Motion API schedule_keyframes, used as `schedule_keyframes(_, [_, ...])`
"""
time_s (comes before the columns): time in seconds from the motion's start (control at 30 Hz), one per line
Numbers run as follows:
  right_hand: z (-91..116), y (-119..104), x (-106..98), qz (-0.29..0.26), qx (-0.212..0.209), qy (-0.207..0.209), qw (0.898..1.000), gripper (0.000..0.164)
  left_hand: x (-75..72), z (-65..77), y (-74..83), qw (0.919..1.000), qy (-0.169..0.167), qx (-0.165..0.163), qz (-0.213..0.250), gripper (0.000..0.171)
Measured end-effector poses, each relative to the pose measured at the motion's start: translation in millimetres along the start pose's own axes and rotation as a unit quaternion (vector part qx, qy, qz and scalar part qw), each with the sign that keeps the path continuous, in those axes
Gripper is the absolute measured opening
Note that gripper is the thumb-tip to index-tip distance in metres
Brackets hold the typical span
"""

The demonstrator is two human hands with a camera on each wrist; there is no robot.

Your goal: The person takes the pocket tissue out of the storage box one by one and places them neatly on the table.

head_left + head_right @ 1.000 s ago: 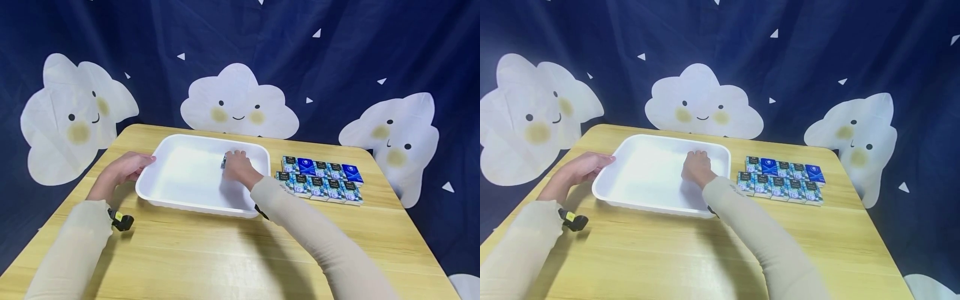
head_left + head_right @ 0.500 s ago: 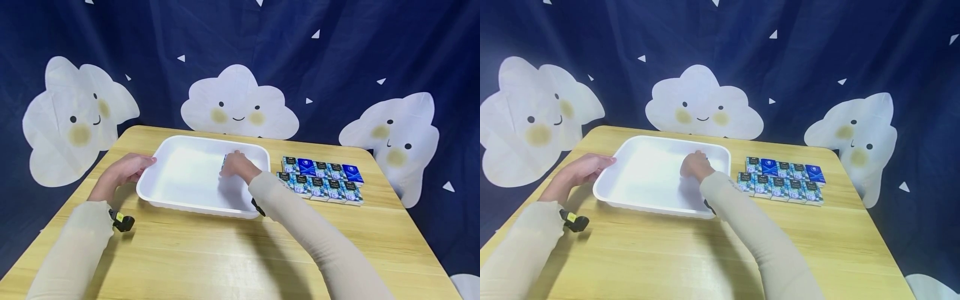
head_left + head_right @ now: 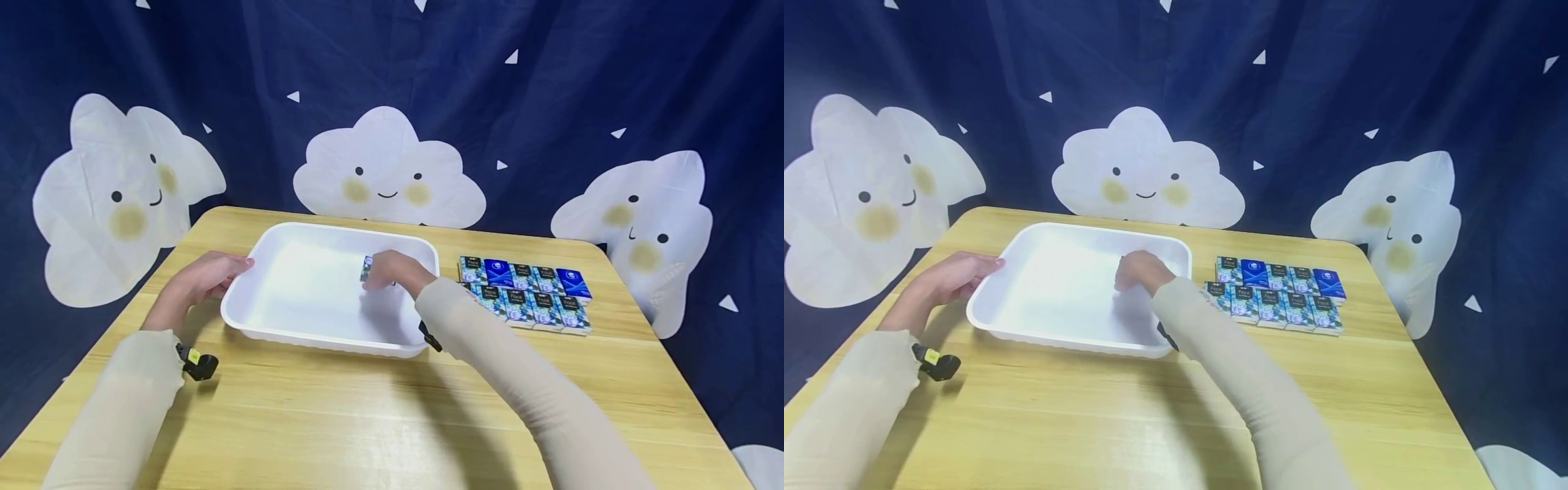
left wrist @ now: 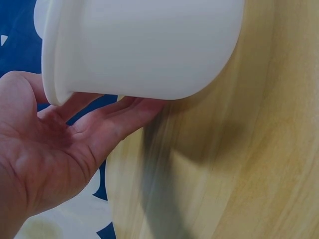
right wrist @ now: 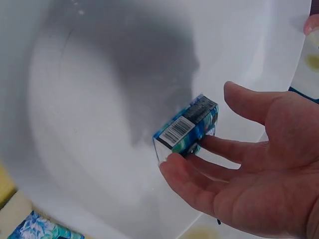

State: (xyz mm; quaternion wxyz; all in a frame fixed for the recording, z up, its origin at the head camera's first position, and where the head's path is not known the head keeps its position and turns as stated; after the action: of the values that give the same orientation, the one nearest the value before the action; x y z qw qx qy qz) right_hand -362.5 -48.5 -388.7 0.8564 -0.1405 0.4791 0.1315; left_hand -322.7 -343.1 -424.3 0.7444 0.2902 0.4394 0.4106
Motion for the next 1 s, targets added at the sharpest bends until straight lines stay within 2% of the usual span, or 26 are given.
schedule_keyframes(0.13, [5, 3, 2, -0.001, -0.011, -0.011, 1.0, 0.056, 0.9, -0.5, 0.6, 1.0, 0.0, 0.001, 0.0, 0.065])
schedule_keyframes(0.3, [16, 4, 7, -0.001, -0.028, -0.016, 0.999, 0.045, 1.6, -0.6, 1.7, 1.0, 0.001, 0.002, -0.004, 0.066])
schedule_keyframes(0.4, [22, 4, 12, 0.004, -0.037, -0.014, 0.999, 0.046, 1.5, -0.5, 1.4, 1.0, -0.002, 0.002, -0.005, 0.066])
schedule_keyframes(0.57, [36, 0, 21, 0.014, -0.057, 0.006, 0.998, 0.046, 1.5, -0.6, 0.7, 1.0, -0.003, 0.003, -0.004, 0.066])
schedule_keyframes(0.73, [52, -2, 29, -0.009, -0.08, 0.032, 0.996, 0.04, 1.5, -1.4, 0.2, 1.0, -0.004, 0.003, -0.003, 0.067])
schedule_keyframes(1.0, [60, -6, 35, -0.013, -0.112, 0.095, 0.989, 0.021, 1.1, -0.9, -1.2, 1.0, -0.001, -0.002, -0.005, 0.067])
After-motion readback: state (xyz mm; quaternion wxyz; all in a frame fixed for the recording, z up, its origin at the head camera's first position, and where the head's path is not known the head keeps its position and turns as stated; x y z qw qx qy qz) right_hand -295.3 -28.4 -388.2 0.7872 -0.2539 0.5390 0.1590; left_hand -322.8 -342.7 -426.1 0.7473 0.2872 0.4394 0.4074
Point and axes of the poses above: each hand's wrist, its own z-axis away from the middle knuckle, its own x-axis out of the palm, y = z × x, the point moved 8 cm from there along -z, towards the middle knuckle
